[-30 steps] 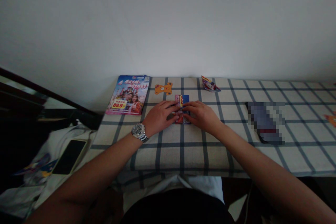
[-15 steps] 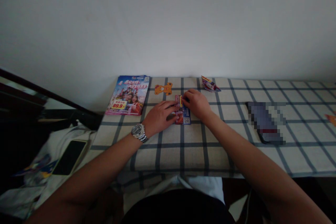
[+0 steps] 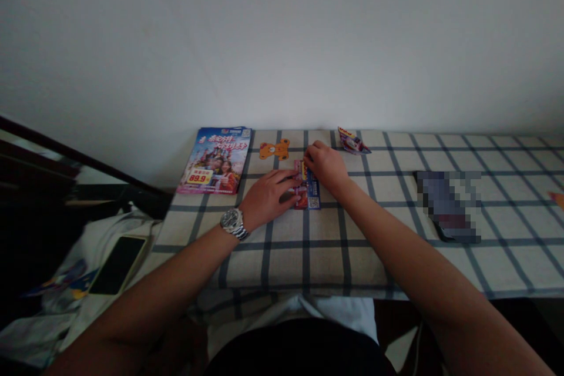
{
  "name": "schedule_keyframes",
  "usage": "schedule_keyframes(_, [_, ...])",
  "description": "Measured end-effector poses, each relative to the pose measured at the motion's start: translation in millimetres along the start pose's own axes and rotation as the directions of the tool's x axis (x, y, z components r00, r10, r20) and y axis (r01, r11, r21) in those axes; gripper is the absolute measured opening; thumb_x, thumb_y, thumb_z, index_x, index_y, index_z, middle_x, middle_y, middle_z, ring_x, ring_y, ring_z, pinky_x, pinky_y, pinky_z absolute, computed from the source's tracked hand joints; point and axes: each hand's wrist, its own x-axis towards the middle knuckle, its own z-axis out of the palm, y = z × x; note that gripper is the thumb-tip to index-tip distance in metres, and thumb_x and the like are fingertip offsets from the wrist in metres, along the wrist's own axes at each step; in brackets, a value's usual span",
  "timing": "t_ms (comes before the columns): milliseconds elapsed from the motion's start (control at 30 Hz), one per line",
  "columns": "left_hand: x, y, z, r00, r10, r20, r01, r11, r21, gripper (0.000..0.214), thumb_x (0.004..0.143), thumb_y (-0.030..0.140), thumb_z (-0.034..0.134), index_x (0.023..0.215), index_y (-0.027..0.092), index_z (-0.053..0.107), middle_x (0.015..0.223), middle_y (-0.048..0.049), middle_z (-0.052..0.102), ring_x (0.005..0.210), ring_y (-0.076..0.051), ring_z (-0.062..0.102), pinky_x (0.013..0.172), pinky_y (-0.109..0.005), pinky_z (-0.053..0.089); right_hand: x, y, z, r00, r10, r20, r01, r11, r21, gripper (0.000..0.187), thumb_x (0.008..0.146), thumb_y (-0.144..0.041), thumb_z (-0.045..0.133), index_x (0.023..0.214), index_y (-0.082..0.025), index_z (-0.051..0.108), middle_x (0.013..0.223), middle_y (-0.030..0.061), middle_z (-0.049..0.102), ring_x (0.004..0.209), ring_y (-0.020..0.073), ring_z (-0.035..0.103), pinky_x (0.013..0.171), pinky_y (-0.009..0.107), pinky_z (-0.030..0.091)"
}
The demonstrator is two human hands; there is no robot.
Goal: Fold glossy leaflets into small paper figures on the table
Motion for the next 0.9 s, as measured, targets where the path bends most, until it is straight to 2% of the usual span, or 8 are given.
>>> schedule_keyframes(200, [0.1, 0.2, -0.1, 1.000, -0.005, 0.007, 0.005, 1.000, -0.001, 0.032, 0.101, 0.033, 0.067, 0.129, 0.018, 0.070, 0.140, -0.0111, 0.066, 0.127, -0.027, 0.061, 0.113, -0.047, 0.052, 0.0, 5.9, 6.3, 0.998, -0.012, -0.061, 0.014, 0.999, 0.042, 0.010, 0.098, -0.023, 0.066, 0.095, -0.018, 0.074, 0.104, 0.0092, 0.072, 0.087, 0.0236, 0.068, 0.073, 0.033, 0.047])
schedule_keyframes(400, [-0.1, -0.3, 0.4, 1.000, -0.005, -0.003, 0.005, 1.000, -0.002, 0.031, 0.102, 0.036, 0.065, 0.128, 0.019, 0.071, 0.139, -0.0098, 0.066, 0.127, -0.027, 0.061, 0.113, -0.046, 0.052, -8.4, 17.8, 5.9, 0.993, -0.067, -0.098, 0.089, 0.967, 0.239, 0.006, 0.097, -0.022, 0.068, 0.097, -0.019, 0.073, 0.098, 0.0064, 0.069, 0.079, 0.0199, 0.067, 0.074, 0.032, 0.050])
schedule_keyframes(467, [0.3, -0.6, 0.2, 1.000, -0.006, -0.001, 0.006, 1.000, 0.001, 0.031, 0.102, 0.036, 0.065, 0.128, 0.020, 0.070, 0.139, -0.0091, 0.066, 0.126, -0.027, 0.062, 0.113, -0.047, 0.052, -12.7, 20.3, 5.8, 0.988, -0.119, -0.094, 0.140, 0.954, 0.265, 0.009, 0.098, -0.024, 0.067, 0.100, -0.019, 0.075, 0.102, 0.0076, 0.071, 0.083, 0.0213, 0.069, 0.076, 0.033, 0.052])
schedule_keyframes(600, [0.8, -2.5, -1.8, 1.000, -0.021, -0.011, 0.021, 1.000, 0.010, 0.031, 0.102, 0.037, 0.066, 0.127, 0.021, 0.070, 0.139, -0.0086, 0.067, 0.127, -0.027, 0.062, 0.116, -0.048, 0.050, -21.0, 23.6, 11.0, 0.959, -0.260, -0.117, 0.282, 0.923, 0.260, 0.015, 0.099, -0.024, 0.066, 0.110, -0.020, 0.077, 0.111, 0.0108, 0.073, 0.102, 0.0272, 0.069, 0.091, 0.041, 0.055])
schedule_keyframes(667, [0.9, -4.1, -3.6, 0.999, -0.029, -0.018, 0.029, 0.999, 0.016, 0.032, 0.102, 0.036, 0.066, 0.128, 0.020, 0.070, 0.140, -0.0080, 0.067, 0.128, -0.027, 0.062, 0.120, -0.049, 0.046, -24.2, 24.6, 14.6, 0.945, -0.300, -0.127, 0.323, 0.914, 0.244, 0.019, 0.100, -0.025, 0.065, 0.114, -0.021, 0.077, 0.114, 0.0118, 0.073, 0.104, 0.0287, 0.069, 0.093, 0.045, 0.056])
schedule_keyframes(767, [0.9, -6.8, -6.3, 0.999, -0.040, -0.022, 0.040, 0.999, 0.020, 0.033, 0.101, 0.035, 0.067, 0.130, 0.019, 0.068, 0.141, -0.0075, 0.067, 0.129, -0.027, 0.062, 0.125, -0.050, 0.042, -27.4, 24.7, 17.6, 0.938, -0.316, -0.145, 0.342, 0.912, 0.225, 0.023, 0.100, -0.026, 0.064, 0.118, -0.021, 0.078, 0.115, 0.0128, 0.072, 0.105, 0.0304, 0.067, 0.094, 0.048, 0.056])
schedule_keyframes(900, [0.3, -10.3, -8.4, 0.997, -0.060, -0.046, 0.061, 0.998, 0.018, 0.031, 0.101, 0.035, 0.066, 0.129, 0.021, 0.069, 0.146, -0.0082, 0.063, 0.135, -0.027, 0.058, 0.124, -0.049, 0.043, -30.1, 23.4, 18.6, 0.938, -0.303, -0.167, 0.335, 0.916, 0.221, 0.024, 0.100, -0.026, 0.064, 0.119, -0.020, 0.078, 0.116, 0.0135, 0.072, 0.105, 0.0313, 0.065, 0.094, 0.051, 0.056])
